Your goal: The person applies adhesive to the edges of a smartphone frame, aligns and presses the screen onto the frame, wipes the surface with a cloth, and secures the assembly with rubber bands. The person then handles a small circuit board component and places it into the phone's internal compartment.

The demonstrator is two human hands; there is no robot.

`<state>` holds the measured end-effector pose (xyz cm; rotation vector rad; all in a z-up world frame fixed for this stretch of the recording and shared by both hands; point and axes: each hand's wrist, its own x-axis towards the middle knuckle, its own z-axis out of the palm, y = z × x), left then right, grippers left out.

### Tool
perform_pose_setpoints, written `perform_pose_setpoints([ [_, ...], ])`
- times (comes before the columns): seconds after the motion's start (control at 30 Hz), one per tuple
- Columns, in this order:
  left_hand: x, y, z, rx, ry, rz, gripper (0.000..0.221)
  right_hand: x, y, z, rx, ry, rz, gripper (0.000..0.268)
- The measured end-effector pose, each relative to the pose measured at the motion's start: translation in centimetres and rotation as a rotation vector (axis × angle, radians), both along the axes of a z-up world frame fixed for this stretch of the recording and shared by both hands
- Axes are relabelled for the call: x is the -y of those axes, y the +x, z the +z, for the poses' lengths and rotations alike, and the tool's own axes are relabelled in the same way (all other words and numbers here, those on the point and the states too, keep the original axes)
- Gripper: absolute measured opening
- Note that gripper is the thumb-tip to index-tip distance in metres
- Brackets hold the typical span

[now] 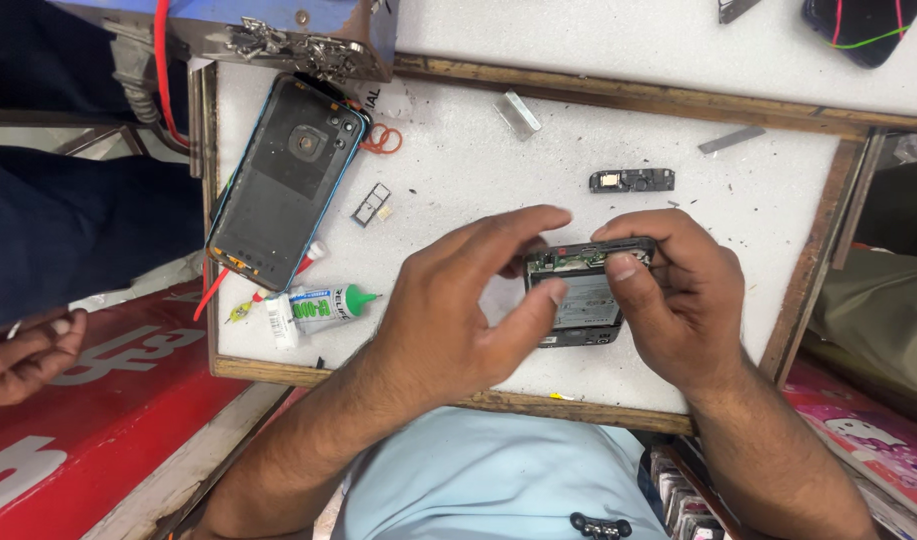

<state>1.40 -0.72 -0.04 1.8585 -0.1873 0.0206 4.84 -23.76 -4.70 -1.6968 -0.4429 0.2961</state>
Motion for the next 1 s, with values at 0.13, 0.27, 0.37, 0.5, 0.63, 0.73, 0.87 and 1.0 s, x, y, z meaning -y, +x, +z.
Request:
perform_pose_setpoints([
  [0.13,0.4,0.2,0.1,0.059,0.053,-0.005,0.031,-0.3,-0.3,0.5,-0.016,0.007,0.002,0.023],
  [0.27,0.9,0.4,-0.4,-0.058,-0.005,0.013,0.023,-0.4,-0.2,0.8,0.045,-0.026,0.003,0.021],
  [0.37,0.9,0.5,-0.7,-0.083,-0.038,0.008,0.02,-0.5,-0.2,0.7,0.071,-0.069,-0.016,0.02],
  [0.5,0.9,0.5,-0.6,-0.124,-0.028,0.008,0.019,-0.6,-0.3,1.0,0.128,-0.089,-0.011,0.02],
  [0.63,0.9,0.6,-0.3,-0.109,-0.016,-0.004,0.019,-0.5,-0.3,1.2,0.136,-0.119,-0.021,0.021],
  [0.73,1.0,0.6,-0.4,-0.109,0.011,0.013,0.018,-0.5,-0.3,1.2,0.159,-0.133,-0.026,0.022],
  [0.87,1.2,0.6,-0.5,-0.096,0.038,0.02,0.019,-0.5,-0.1,1.1,0.191,-0.225,-0.05,0.024],
  [1.0,1.1,0.5,-0.5,-0.075,0.038,0.012,0.019,-0.6,-0.1,1.2,0.215,-0.205,-0.044,0.023],
])
